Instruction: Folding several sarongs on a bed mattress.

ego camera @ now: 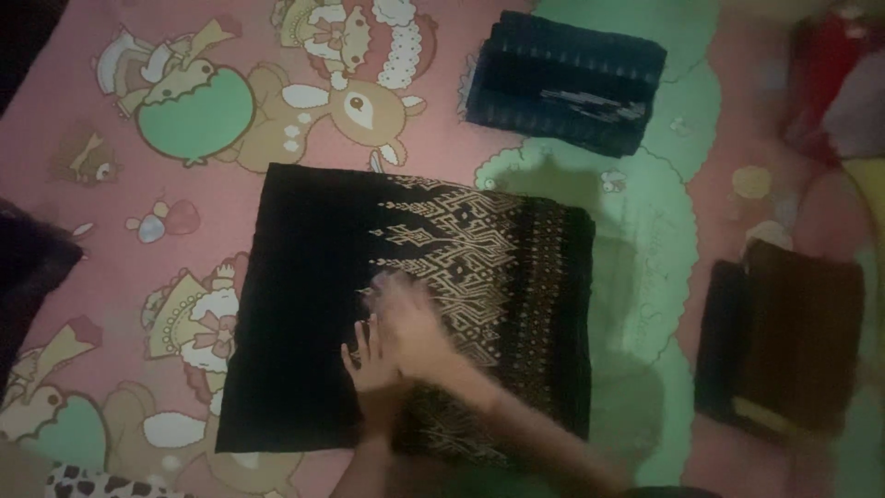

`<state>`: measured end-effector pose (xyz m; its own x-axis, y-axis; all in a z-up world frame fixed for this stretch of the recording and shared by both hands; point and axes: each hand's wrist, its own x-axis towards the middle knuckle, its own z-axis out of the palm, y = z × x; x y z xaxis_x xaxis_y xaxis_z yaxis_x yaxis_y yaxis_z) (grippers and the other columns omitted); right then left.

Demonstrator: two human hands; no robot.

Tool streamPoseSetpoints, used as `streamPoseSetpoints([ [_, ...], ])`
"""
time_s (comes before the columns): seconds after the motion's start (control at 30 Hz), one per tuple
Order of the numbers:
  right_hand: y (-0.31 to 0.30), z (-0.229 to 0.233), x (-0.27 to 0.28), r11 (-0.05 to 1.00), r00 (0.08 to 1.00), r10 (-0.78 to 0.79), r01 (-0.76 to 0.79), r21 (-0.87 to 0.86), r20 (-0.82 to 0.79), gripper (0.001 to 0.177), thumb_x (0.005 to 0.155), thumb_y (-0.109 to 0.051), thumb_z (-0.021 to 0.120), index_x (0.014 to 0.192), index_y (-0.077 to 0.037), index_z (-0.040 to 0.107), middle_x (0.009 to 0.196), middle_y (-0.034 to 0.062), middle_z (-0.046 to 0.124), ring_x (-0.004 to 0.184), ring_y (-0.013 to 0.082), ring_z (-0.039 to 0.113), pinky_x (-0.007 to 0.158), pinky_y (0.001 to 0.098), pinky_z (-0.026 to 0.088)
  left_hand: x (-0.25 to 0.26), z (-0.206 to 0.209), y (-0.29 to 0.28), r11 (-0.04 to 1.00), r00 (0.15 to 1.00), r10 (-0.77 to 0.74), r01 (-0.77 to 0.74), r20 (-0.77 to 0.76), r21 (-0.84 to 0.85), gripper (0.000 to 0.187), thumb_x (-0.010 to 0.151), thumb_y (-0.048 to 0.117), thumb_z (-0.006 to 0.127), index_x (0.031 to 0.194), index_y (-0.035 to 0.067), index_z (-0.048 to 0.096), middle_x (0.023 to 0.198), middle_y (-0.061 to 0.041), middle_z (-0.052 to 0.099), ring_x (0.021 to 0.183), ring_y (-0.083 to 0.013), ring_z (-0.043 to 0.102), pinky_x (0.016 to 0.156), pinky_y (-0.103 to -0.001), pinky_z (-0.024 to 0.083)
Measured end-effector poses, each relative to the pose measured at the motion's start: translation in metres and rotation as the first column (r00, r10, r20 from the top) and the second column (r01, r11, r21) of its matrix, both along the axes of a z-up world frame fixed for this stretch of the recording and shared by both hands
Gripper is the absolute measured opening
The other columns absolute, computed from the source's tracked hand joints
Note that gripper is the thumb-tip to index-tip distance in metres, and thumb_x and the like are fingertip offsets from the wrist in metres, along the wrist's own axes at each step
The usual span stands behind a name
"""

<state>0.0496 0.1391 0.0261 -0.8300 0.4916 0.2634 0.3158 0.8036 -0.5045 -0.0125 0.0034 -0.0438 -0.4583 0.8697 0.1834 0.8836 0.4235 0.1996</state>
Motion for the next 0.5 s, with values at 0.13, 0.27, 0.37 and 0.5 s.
streamPoseSetpoints([
  [0.13,-0.004,-0.017,-0.004,0.992,0.992,0.112,-0.115,0.058,0.052,0.060,0.099,-0.030,0.057,0.153,-0.007,0.048,0.163,0.0215,0.037,0.153,0.0417,0.025,0.122,0.0630,0.012,-0.005,-0.019,-0.001,0.998,1.000,0.029,-0.029,-0.010,-0.047,0.077,0.097,0.050,0.049,0.162,0.007,0.040,0.171,-0.015,0.024,0.157,-0.0337,0.020,0.123,-0.062,0.015],
  [0.27,0.033,-0.024,0.039,0.981,0.947,-0.150,0.179,-0.078,0.283,0.056,0.105,-0.043,0.047,0.154,-0.017,0.042,0.170,0.0101,0.032,0.158,0.0323,0.022,0.128,0.0565,0.015,0.005,0.008,-0.002,0.987,0.997,0.071,-0.066,0.030,-0.150,0.060,0.097,0.036,0.046,0.155,0.023,0.038,0.170,-0.005,0.022,0.157,-0.0310,0.017,0.123,-0.061,0.010],
  [0.37,0.055,0.000,0.074,0.920,0.854,-0.376,0.391,0.034,0.359,0.066,0.103,-0.048,0.042,0.161,-0.019,0.028,0.168,0.0103,0.024,0.155,0.0345,0.016,0.122,0.0602,0.008,0.005,0.025,-0.004,0.997,0.996,0.068,-0.066,0.063,-0.029,0.061,0.097,0.031,0.046,0.158,0.025,0.036,0.170,-0.004,0.022,0.158,-0.0306,0.016,0.124,-0.061,0.009],
  [0.5,0.077,-0.022,0.140,0.762,0.619,-0.618,0.624,0.175,0.485,0.071,0.105,-0.056,0.035,0.164,-0.020,0.020,0.171,0.0067,0.017,0.157,0.0310,0.013,0.123,0.0615,0.004,0.010,0.043,-0.003,0.991,0.994,0.090,-0.083,0.057,-0.106,0.061,0.099,0.030,0.045,0.159,0.024,0.035,0.170,-0.005,0.022,0.157,-0.0305,0.015,0.125,-0.061,0.009],
])
